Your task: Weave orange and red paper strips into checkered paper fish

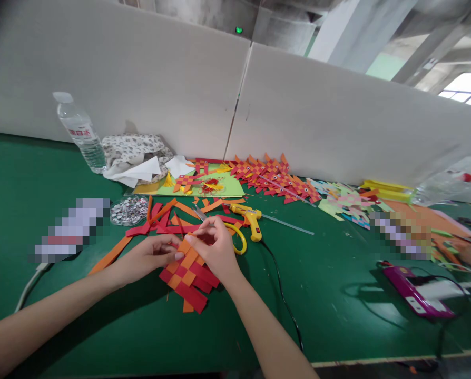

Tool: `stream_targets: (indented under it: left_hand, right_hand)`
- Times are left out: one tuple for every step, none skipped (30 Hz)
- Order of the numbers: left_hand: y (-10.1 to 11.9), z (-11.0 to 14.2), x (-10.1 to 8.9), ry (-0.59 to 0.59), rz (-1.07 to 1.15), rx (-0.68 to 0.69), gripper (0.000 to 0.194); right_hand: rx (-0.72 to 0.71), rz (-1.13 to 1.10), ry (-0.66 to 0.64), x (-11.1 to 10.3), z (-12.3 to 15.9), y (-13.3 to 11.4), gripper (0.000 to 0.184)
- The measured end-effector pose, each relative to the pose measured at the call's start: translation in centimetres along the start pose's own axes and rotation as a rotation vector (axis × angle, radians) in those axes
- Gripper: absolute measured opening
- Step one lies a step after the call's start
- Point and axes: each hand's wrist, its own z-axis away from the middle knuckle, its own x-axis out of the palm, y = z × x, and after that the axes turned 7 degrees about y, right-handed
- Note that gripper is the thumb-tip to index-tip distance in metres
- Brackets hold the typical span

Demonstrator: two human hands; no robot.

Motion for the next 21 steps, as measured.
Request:
stream_targets:
  left_hand:
    - [0.02,0.0,-0.01,-0.005,0.0,0.004,0.022]
    - [0.02,-0.01,-0.02,-0.007,-0.002,0.01,0.022]
    - [0.02,-0.03,-0.04,-0.007,-0.007,0.014,0.022]
    - [0.02,-0.05,-0.06,-0.006,-0.011,0.016,0.022]
    - [0.03,-0.07,-0.08,-0.005,-0.013,0.015,0.022]
    - [0.06,-0.09,-0.09,-0.004,-0.013,0.013,0.022]
    - [0.1,-0.1,-0.1,-0.004,-0.013,0.007,0.023]
    - [0.16,-0.11,-0.11,-0.003,-0.012,-0.002,0.023]
    - [0.23,-0.11,-0.11,-0.002,-0.012,-0.01,0.023]
    - [0.31,-0.11,-0.1,0.002,-0.016,-0.016,0.023]
    - [0.37,-0.1,-0.1,0.008,-0.021,-0.021,0.023]
    - [0.43,-0.08,-0.11,0.014,-0.026,-0.024,0.023]
    - [0.49,-0.05,-0.12,0.02,-0.03,-0.025,0.023]
    - [0.54,-0.02,-0.14,0.026,-0.032,-0.024,0.023]
    - [0.6,0.01,-0.18,0.033,-0.032,-0.023,0.022]
    - [0.66,0.05,-0.23,0.042,-0.031,-0.019,0.022]
    - [0.73,0.09,-0.28,0.051,-0.026,-0.016,0.021]
    - [0.8,0.12,-0.34,0.061,-0.022,-0.014,0.021]
    - [0.88,0.15,-0.4,0.072,-0.015,-0.015,0.021]
    - [0.95,0.16,-0.45,0.081,-0.008,-0.02,0.021]
    - [0.99,0.18,-0.5,0.089,0.002,-0.028,0.021]
  right_hand:
    - [-0.005,-0.006,0.007,0.0,0.01,0.01,0.034]
    - [-0.012,-0.007,0.013,0.02,0.01,0.01,0.034]
    - [-0.02,-0.002,0.023,0.03,0.02,0.03,0.033]
    - [-0.028,0.006,0.035,0.06,0.03,0.04,0.032]
    - [-0.035,0.012,0.047,0.08,0.04,0.06,0.032]
    - [-0.041,0.016,0.057,0.12,0.06,0.09,0.032]
    - [-0.046,0.02,0.066,0.15,0.08,0.11,0.031]
    - [-0.049,0.022,0.071,0.18,0.11,0.12,0.031]
    - [-0.052,0.026,0.073,0.21,0.15,0.12,0.031]
    - [-0.055,0.032,0.073,0.24,0.18,0.1,0.03]
    - [-0.059,0.038,0.071,0.26,0.2,0.07,0.03]
    - [-0.061,0.042,0.069,0.27,0.21,0.01,0.029]
    - [-0.062,0.042,0.064,0.26,0.2,-0.05,0.029]
    - [-0.059,0.037,0.055,0.24,0.16,-0.12,0.03]
    - [-0.052,0.028,0.043,0.2,0.11,-0.19,0.032]
    - [-0.042,0.018,0.028,0.13,0.02,-0.24,0.034]
    - [-0.029,0.01,0.011,0.04,-0.08,-0.28,0.037]
    - [-0.014,0.008,-0.005,-0.07,-0.19,-0.29,0.041]
    - [0.005,0.014,-0.021,-0.2,-0.3,-0.28,0.044]
    - [0.025,0.027,-0.038,-0.34,-0.4,-0.24,0.047]
    - [0.042,0.038,-0.056,-0.47,-0.48,-0.2,0.049]
